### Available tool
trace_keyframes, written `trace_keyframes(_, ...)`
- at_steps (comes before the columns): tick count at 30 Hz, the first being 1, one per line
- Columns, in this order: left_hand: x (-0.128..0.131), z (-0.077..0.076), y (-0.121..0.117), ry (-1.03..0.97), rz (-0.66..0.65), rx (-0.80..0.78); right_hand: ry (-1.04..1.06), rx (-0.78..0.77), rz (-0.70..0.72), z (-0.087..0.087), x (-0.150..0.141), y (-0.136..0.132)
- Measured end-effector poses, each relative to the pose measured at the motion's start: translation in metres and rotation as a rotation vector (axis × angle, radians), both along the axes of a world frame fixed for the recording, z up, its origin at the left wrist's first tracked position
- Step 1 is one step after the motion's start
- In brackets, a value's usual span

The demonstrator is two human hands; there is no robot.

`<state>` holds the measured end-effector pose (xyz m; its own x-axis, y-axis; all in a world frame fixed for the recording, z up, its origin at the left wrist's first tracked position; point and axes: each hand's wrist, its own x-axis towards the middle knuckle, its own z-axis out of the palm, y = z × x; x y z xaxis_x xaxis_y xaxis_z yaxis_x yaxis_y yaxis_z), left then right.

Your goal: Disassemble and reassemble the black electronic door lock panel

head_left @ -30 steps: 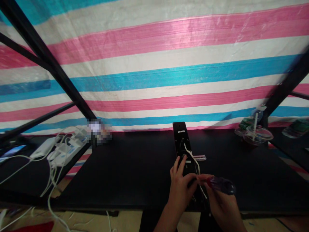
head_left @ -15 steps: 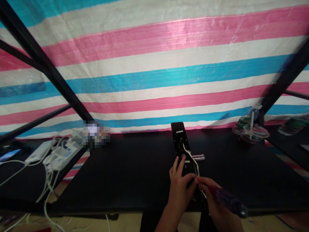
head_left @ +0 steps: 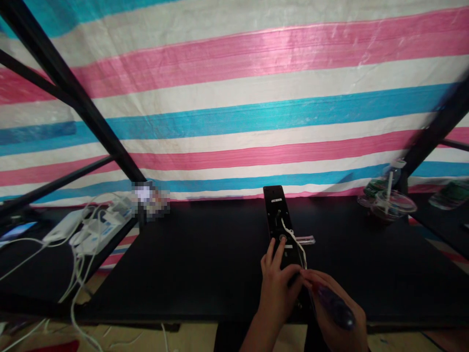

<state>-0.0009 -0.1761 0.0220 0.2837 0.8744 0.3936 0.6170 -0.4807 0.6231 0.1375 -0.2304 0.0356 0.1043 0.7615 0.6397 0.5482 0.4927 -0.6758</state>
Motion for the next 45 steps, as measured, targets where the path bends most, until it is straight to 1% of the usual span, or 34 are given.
trace_keyframes(3, 0.000, 0.002, -0.001, 0.002, -0.005, -0.011, -0.007, -0.104, -0.010, -0.011, 0.005, 0.002)
trace_keyframes(5, 0.000, 0.003, -0.001, 0.008, -0.011, -0.016, -0.035, -0.134, 0.016, -0.012, 0.007, 0.004)
trace_keyframes(7, 0.000, 0.001, -0.001, 0.012, -0.011, -0.014, -0.053, -0.124, 0.037, -0.007, 0.006, 0.005)
trace_keyframes(9, 0.000, 0.000, -0.001, 0.014, -0.003, -0.005, -0.054, -0.092, 0.044, 0.001, 0.001, 0.005)
trace_keyframes(11, 0.000, -0.001, -0.001, 0.017, -0.008, 0.000, -0.031, -0.056, 0.037, 0.010, -0.004, 0.004)
trace_keyframes(13, 0.000, -0.002, -0.001, 0.020, -0.017, 0.000, 0.012, -0.017, 0.023, 0.014, -0.007, 0.003)
trace_keyframes(15, 0.000, -0.002, -0.001, 0.022, -0.019, 0.002, 0.047, -0.013, 0.013, 0.014, -0.007, 0.002)
trace_keyframes(17, 0.000, -0.001, -0.001, 0.019, -0.005, 0.009, 0.059, -0.045, 0.012, 0.011, -0.005, 0.001)
trace_keyframes(19, 0.000, -0.002, 0.000, 0.020, -0.003, 0.009, 0.049, -0.064, 0.036, 0.008, -0.002, 0.001)
trace_keyframes(22, -0.002, -0.002, 0.001, 0.020, -0.023, 0.005, 0.011, -0.046, 0.080, 0.006, 0.000, 0.003)
trace_keyframes(27, -0.003, -0.003, 0.005, 0.000, -0.027, 0.025, -0.054, -0.102, 0.057, 0.013, 0.007, 0.013)
trace_keyframes(32, -0.002, -0.004, 0.009, -0.007, -0.031, 0.066, 0.030, -0.149, -0.007, 0.023, 0.017, 0.019)
trace_keyframes(36, -0.002, -0.002, 0.008, 0.002, -0.021, 0.053, 0.045, -0.104, -0.060, 0.024, 0.018, 0.017)
trace_keyframes(38, -0.002, -0.003, 0.008, -0.002, -0.018, 0.051, 0.044, -0.096, -0.041, 0.024, 0.017, 0.016)
trace_keyframes(40, -0.001, -0.003, 0.008, -0.004, -0.018, 0.056, 0.023, -0.100, 0.015, 0.026, 0.017, 0.015)
trace_keyframes(43, -0.001, -0.004, 0.008, 0.004, -0.016, 0.068, -0.058, -0.132, 0.085, 0.031, 0.017, 0.013)
trace_keyframes(45, -0.001, -0.004, 0.008, 0.009, -0.019, 0.074, -0.091, -0.153, 0.103, 0.033, 0.016, 0.011)
